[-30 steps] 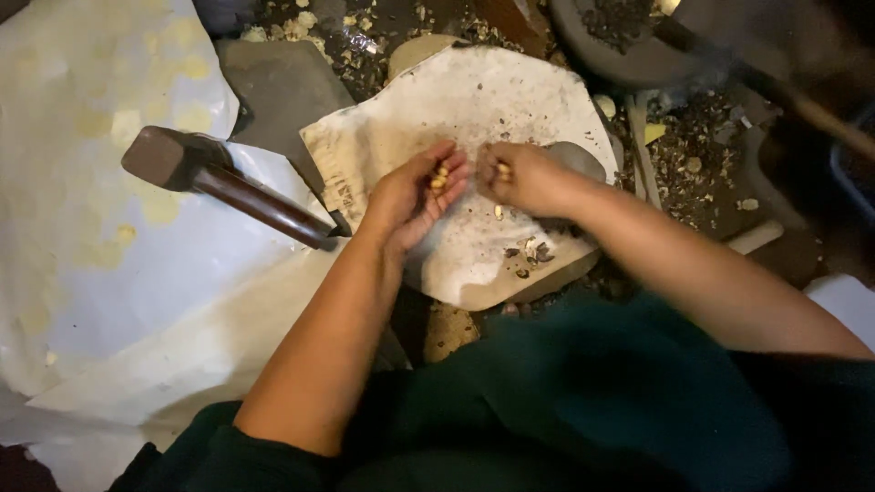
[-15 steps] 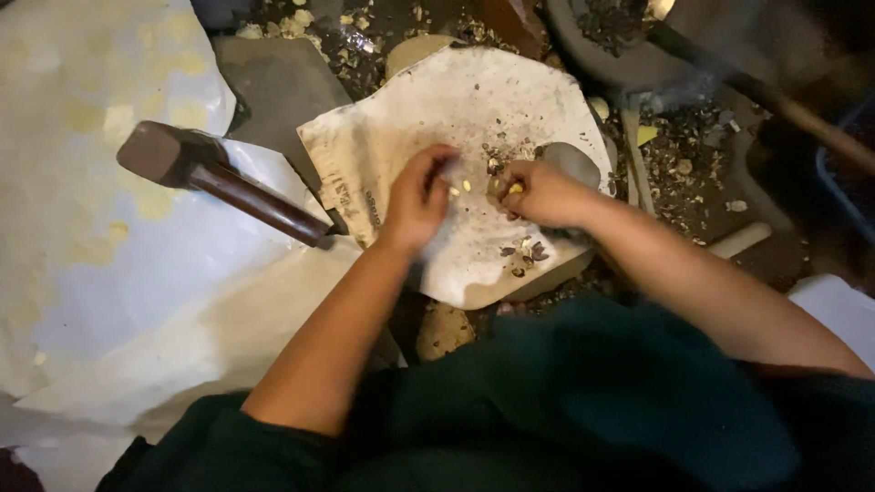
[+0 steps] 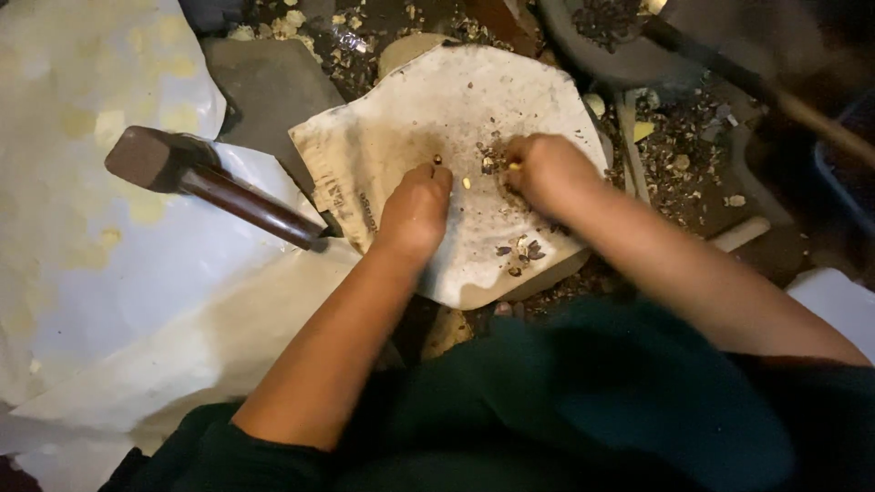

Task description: Flattening yellow nut pieces with a mallet and grinding nuts with a stone on a slab

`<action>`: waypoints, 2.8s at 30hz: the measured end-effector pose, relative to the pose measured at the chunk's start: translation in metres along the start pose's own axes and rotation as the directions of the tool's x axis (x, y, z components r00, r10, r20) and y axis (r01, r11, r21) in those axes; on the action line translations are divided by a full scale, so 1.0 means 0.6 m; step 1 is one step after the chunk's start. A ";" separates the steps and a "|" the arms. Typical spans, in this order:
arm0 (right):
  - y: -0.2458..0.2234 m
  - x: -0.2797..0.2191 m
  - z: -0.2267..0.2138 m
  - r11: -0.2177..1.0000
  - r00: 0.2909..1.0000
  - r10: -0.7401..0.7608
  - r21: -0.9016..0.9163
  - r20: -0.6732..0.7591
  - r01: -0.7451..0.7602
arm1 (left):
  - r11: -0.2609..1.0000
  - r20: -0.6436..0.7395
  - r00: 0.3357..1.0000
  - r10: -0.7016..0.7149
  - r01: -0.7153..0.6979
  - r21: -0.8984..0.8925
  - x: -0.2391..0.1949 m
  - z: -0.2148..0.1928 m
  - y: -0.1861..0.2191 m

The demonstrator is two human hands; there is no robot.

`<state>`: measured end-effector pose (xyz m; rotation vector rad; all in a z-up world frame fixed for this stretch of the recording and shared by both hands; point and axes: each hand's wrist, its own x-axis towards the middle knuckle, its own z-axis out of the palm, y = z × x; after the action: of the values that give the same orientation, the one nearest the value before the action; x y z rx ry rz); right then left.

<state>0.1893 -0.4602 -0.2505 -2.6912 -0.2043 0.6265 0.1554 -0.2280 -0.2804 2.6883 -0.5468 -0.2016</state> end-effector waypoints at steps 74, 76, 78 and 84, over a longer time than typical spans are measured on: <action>-0.667 -0.052 0.012 0.850 0.859 -0.117 0.396 -0.499 0.346 | 0.972 -0.577 0.783 -0.231 0.215 -0.097 -0.268 -0.218 -0.429; -0.605 -0.011 0.083 0.814 0.785 -0.130 0.387 -0.606 0.434 | 0.965 -0.567 0.783 -0.256 0.241 -0.103 -0.271 -0.216 -0.431; -0.464 0.050 0.223 0.984 0.797 -0.088 0.073 -0.598 0.164 | 0.975 -0.561 0.799 -0.217 0.207 -0.083 -0.277 -0.223 -0.437; -0.631 0.055 0.177 0.990 0.991 -0.124 -0.074 -0.058 0.120 | 0.956 -0.657 0.714 -0.243 0.289 -0.040 -0.377 -0.280 -0.498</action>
<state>0.1494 -0.0703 -0.2064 -2.7359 -0.3781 0.5063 0.0880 0.1742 -0.2325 2.6372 0.0643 0.6900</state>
